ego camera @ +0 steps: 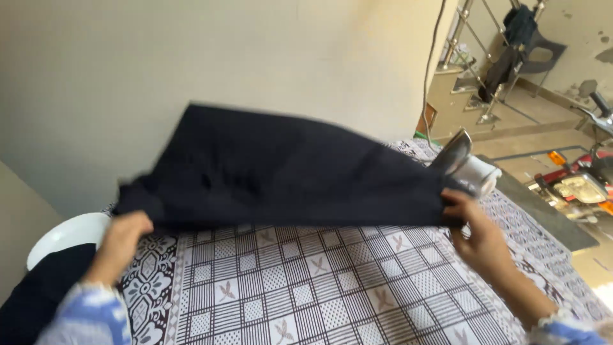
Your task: Ironing and folding a black garment on an ironing board.
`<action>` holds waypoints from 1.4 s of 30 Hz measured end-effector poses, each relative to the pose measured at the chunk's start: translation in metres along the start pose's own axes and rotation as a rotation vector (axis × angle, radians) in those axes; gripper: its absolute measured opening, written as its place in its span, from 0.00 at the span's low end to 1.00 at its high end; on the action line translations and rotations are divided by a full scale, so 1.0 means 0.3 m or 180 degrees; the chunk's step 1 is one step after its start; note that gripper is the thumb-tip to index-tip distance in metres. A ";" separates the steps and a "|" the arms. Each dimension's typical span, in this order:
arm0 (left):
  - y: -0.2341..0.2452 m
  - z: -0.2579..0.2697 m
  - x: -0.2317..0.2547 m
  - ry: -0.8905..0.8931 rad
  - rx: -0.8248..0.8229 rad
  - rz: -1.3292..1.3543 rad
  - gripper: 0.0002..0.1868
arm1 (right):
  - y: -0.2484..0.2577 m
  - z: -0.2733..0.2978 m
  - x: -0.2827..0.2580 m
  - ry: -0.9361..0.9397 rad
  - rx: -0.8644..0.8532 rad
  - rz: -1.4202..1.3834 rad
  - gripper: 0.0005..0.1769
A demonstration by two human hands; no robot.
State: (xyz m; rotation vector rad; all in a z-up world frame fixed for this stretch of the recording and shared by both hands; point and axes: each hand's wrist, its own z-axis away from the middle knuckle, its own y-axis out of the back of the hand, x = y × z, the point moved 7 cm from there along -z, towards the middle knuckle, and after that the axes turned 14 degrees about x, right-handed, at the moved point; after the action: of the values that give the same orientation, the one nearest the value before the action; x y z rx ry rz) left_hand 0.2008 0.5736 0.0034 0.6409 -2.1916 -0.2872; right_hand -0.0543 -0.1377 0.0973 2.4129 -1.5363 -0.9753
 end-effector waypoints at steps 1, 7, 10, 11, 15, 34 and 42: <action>-0.023 0.121 -0.037 0.0005 -0.0042 0.0026 0.11 | 0.008 0.080 0.010 -0.0031 -0.0004 0.0039 0.20; -0.103 0.603 -0.243 0.1246 -0.0497 -0.0342 0.13 | -0.046 0.525 0.170 -0.0867 -0.1398 0.0278 0.23; -0.083 0.636 -0.131 0.1604 -0.0703 -0.1365 0.15 | -0.068 0.653 0.292 -0.1342 -0.1741 -0.0032 0.23; -0.081 0.620 -0.070 0.1731 -0.1028 -0.2085 0.22 | -0.068 0.649 0.325 -0.1775 -0.1414 -0.0547 0.22; -0.166 0.504 0.517 0.1528 -0.0979 -0.3490 0.31 | -0.093 0.582 0.454 -0.3769 -0.0098 -0.1584 0.19; -1.389 0.888 1.383 -0.1754 -0.2248 -0.0450 0.29 | -0.187 0.487 0.803 -0.4217 0.0033 -0.0999 0.17; -1.574 0.956 1.409 -0.2339 -0.2052 -0.0261 0.05 | -0.207 0.447 0.836 -0.4349 -0.0086 -0.0782 0.34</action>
State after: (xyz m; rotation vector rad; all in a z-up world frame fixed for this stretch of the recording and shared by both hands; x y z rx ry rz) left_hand -0.0816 -0.0541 -0.0968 0.2678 -2.5190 -1.3835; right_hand -0.0138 -0.2896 -0.1477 1.8341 -1.3110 -2.9981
